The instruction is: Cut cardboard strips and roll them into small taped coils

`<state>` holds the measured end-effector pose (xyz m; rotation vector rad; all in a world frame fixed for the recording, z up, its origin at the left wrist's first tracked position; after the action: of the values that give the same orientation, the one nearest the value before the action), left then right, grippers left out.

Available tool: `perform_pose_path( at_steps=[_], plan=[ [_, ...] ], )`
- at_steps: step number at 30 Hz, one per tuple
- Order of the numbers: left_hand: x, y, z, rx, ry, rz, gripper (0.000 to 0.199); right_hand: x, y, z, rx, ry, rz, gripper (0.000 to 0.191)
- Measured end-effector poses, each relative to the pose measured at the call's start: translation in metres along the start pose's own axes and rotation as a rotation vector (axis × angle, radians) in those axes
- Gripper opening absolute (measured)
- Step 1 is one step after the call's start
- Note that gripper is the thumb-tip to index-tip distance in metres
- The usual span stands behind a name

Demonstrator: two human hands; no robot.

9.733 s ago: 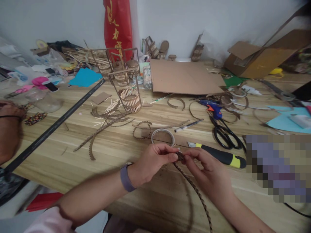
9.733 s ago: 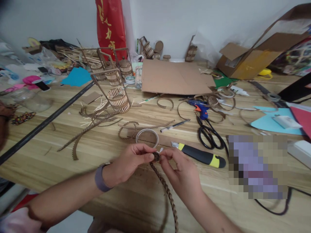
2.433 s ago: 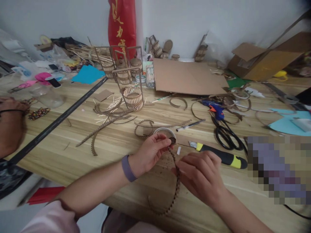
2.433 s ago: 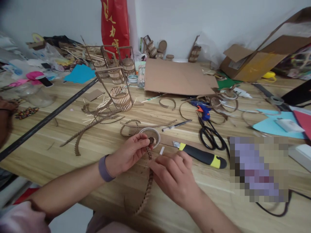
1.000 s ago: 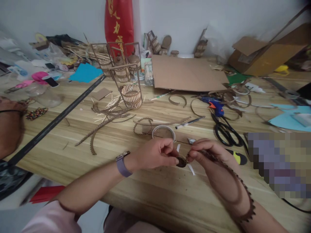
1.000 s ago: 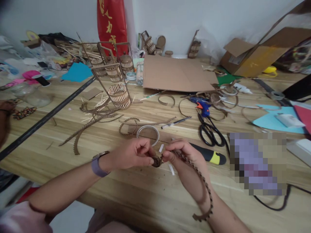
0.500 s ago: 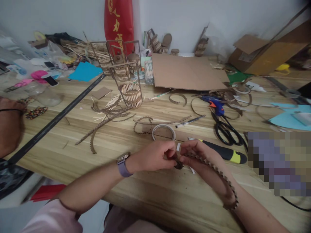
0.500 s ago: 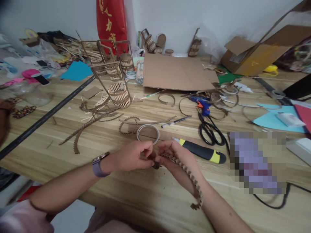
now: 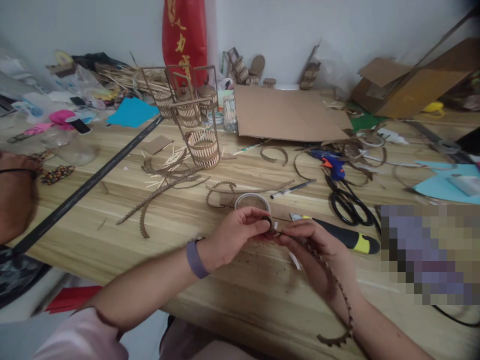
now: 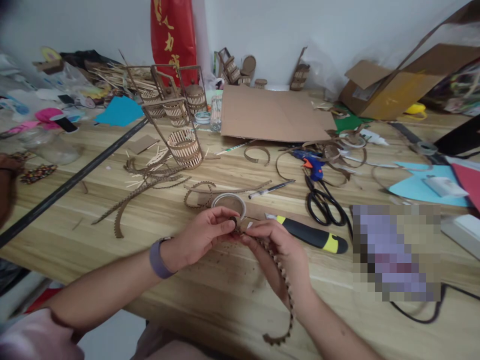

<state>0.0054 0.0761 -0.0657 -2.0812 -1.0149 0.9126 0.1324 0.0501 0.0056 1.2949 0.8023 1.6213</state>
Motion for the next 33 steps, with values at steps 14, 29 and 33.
perform_pose_path(
  at_steps=[14, 29, 33],
  plan=[
    [-0.005, -0.007, -0.014, 0.254, 0.131, -0.018, 0.044, 0.005, 0.023, 0.004, -0.128, 0.097, 0.137, 0.012],
    [-0.024, -0.046, -0.024, 1.038, 0.028, -0.456, 0.016, -0.005, -0.051, -0.014, -0.145, 0.272, -0.505, 0.039],
    [-0.020, -0.040, -0.021, 0.874, 0.071, -0.429, 0.027, -0.001, -0.035, -0.009, -0.216, 0.210, -0.394, 0.042]
  ],
)
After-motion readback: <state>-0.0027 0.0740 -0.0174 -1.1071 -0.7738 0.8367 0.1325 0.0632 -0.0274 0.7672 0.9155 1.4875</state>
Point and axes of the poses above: each hand's wrist, its own x-axis towards the middle knuckle, its own z-axis out of the back of the hand, y = z × x, the point moved 10 cm from there along x, towards the middle knuckle, and after that the axes turned 2 degrees about y, right-handed, at the moved point
